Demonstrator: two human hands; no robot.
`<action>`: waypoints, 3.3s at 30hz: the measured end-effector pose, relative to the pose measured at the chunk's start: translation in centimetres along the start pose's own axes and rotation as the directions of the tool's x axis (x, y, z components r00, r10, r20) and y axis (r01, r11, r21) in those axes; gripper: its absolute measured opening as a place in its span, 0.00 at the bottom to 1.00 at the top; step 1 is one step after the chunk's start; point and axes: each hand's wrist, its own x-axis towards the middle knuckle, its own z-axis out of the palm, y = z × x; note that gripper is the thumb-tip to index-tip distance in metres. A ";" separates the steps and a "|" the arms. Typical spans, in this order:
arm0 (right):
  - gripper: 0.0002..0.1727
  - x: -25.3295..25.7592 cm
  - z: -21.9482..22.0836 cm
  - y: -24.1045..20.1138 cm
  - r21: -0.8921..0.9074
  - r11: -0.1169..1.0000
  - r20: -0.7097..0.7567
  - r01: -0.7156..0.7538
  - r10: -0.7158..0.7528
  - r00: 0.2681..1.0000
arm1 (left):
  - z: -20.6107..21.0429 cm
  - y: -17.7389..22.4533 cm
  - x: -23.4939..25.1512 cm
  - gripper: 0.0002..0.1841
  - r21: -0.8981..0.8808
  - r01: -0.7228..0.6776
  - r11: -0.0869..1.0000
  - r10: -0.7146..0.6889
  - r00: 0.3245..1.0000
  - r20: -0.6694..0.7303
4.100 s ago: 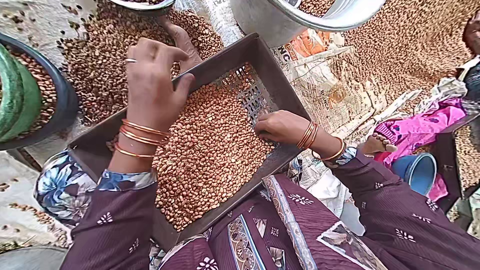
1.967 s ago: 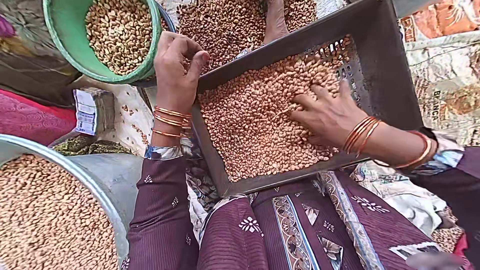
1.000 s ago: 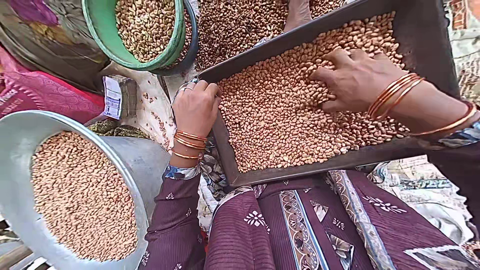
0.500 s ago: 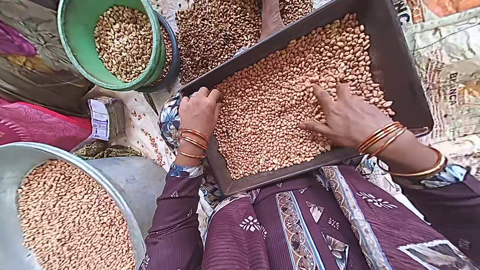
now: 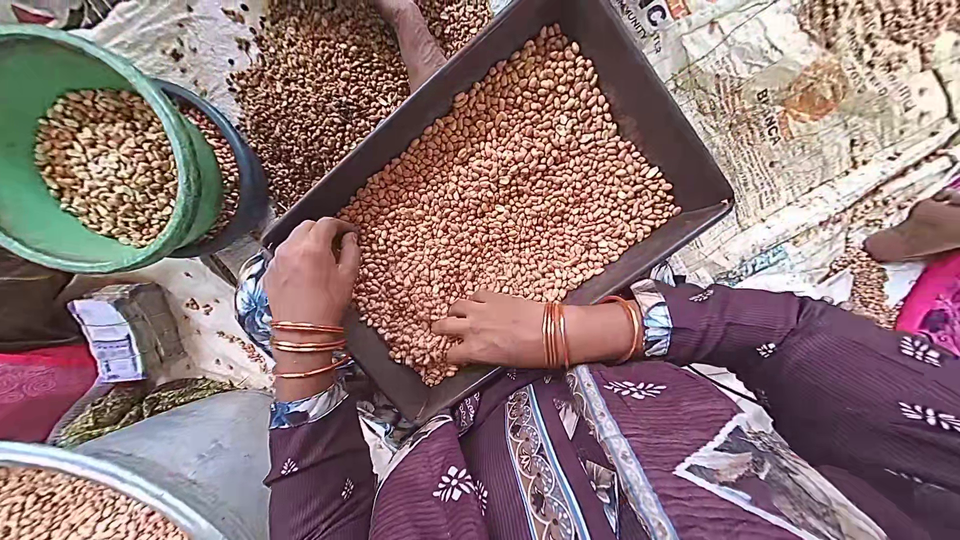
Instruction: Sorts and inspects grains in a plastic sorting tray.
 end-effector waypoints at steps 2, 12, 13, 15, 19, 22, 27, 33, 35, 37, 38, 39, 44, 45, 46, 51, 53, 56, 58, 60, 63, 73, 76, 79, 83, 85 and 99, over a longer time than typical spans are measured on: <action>0.13 -2.3 0.0 1.0 -0.056 0.998 -0.080 -0.029 0.024 0.996 | 0.0 -0.1 -0.2 0.14 -0.280 -0.025 0.960 0.015 0.999 -0.037; 0.14 -13.5 -8.7 5.7 -0.179 0.754 -0.155 -0.632 0.613 0.775 | 2.7 10.1 6.6 0.13 -0.619 -0.248 0.745 0.311 0.950 -0.006; 0.16 -14.1 -9.5 5.2 -0.156 0.695 -0.179 -0.702 0.679 0.712 | 3.2 11.1 7.3 0.13 -0.493 -0.328 0.806 0.365 0.931 -0.021; 0.20 -15.3 -10.6 4.3 -0.108 0.578 -0.186 -0.809 0.787 0.588 | 4.2 12.3 8.4 0.14 -0.330 -0.400 0.855 0.427 0.904 0.009; 0.30 -16.7 -10.4 4.2 -0.022 0.381 -0.069 -0.924 0.922 0.381 | 5.0 13.4 8.7 0.12 -0.192 -0.440 0.877 0.455 0.890 0.038; 0.40 -15.7 -9.1 5.4 -0.014 0.329 -0.030 -0.944 0.944 0.329 | 5.2 12.8 8.6 0.12 -0.197 -0.444 0.874 0.455 0.890 0.015; 0.62 -12.1 -7.8 7.2 0.032 0.324 -0.029 -0.946 0.946 0.323 | 3.5 10.9 8.0 0.13 -0.531 -0.337 0.777 0.318 0.939 -0.131; 0.48 -12.4 -8.8 8.2 -0.035 0.423 -0.052 -0.906 0.904 0.424 | 2.5 10.3 5.2 0.12 -0.970 0.030 0.240 0.202 0.976 0.080; 0.36 -12.9 -9.0 7.8 -0.061 0.475 -0.136 -0.878 0.868 0.478 | 3.3 11.4 3.4 0.10 -0.924 0.023 0.382 0.267 0.954 0.134; 0.23 -13.1 -9.1 6.9 -0.067 0.586 -0.212 -0.808 0.783 0.585 | 4.0 12.9 1.3 0.08 -0.783 -0.134 0.607 0.389 0.910 0.145; 0.17 -13.2 -8.9 6.7 -0.059 0.683 -0.246 -0.728 0.697 0.673 | 4.7 13.6 0.7 0.08 -0.701 -0.249 0.668 0.459 0.880 0.125; 0.13 -13.2 -8.5 6.7 -0.044 0.778 -0.264 -0.626 0.595 0.759 | 5.6 14.3 0.2 0.09 -0.630 -0.343 0.697 0.512 0.853 0.103; 0.06 -12.2 -5.4 8.0 -0.058 0.926 -0.285 -0.374 0.344 0.895 | 8.4 16.8 -0.8 0.20 -0.361 -0.442 0.821 0.503 0.860 0.089; 0.05 -12.1 -5.1 8.2 -0.066 0.924 -0.296 -0.376 0.341 0.892 | 8.7 16.9 -0.9 0.18 -0.335 -0.444 0.831 0.495 0.865 0.081; 0.06 -12.0 -5.0 8.3 -0.071 0.923 -0.303 -0.378 0.341 0.890 | 8.8 16.9 -0.9 0.16 -0.322 -0.449 0.834 0.494 0.867 0.072; 0.07 -12.0 -5.7 7.7 -0.099 0.904 -0.293 -0.417 0.374 0.880 | 7.3 16.1 -0.6 0.09 -0.536 -0.308 0.786 0.385 0.922 0.035; 0.08 -11.9 -6.4 6.9 -0.048 0.937 -0.427 -0.346 0.294 0.855 | 6.5 15.4 0.2 0.13 -0.770 -0.092 0.631 0.242 0.967 0.083; 0.18 -11.8 -8.3 5.2 0.016 0.929 -0.529 -0.369 0.321 0.786 | 5.7 14.7 1.9 0.22 -0.948 0.279 0.151 0.213 0.927 0.307; 0.25 -12.8 -9.7 4.7 0.012 0.780 -0.435 -0.626 0.567 0.699 | 4.3 13.9 2.0 0.23 -0.926 0.375 0.037 0.240 0.896 0.373; 0.33 -13.6 -10.2 5.6 0.015 0.519 -0.263 -0.855 0.827 0.497 | 2.9 12.4 2.2 0.17 -0.949 0.300 0.097 0.206 0.927 0.314; 0.50 -12.1 -8.6 7.2 -0.001 0.266 -0.046 -0.964 0.963 0.266 | 0.9 9.3 2.2 0.12 -0.969 0.159 0.188 0.082 0.981 0.177; 0.57 0.7 -4.4 1.7 0.047 0.815 0.039 -0.578 0.577 0.816 | -1.3 6.5 -0.1 0.11 -0.951 0.038 0.307 0.103 0.992 0.073; 0.38 0.2 -1.4 1.5 0.022 0.958 0.036 -0.285 0.285 0.958 | -1.9 6.0 0.4 0.13 -0.774 0.039 0.632 0.174 0.966 0.190; 0.23 -3.5 -1.3 2.8 0.011 0.981 0.010 -0.193 0.193 0.981 | -2.4 4.1 2.4 0.13 -0.527 0.032 0.850 0.215 0.890 0.401; 0.15 -8.5 -4.6 5.3 -0.184 0.875 -0.033 -0.448 0.450 0.892 | -4.4 2.6 4.2 0.12 -0.460 0.015 0.888 0.124 0.955 0.271; 0.14 -9.8 -7.1 6.5 -0.238 0.741 -0.066 -0.628 0.632 0.772 | -6.3 2.6 5.2 0.14 -0.440 -0.030 0.898 0.057 0.997 0.047; 0.08 0.4 -8.6 9.8 -0.223 0.950 -0.109 -0.219 0.199 0.974 | 0.8 5.6 3.3 0.12 -0.182 -0.102 0.978 0.121 0.988 0.097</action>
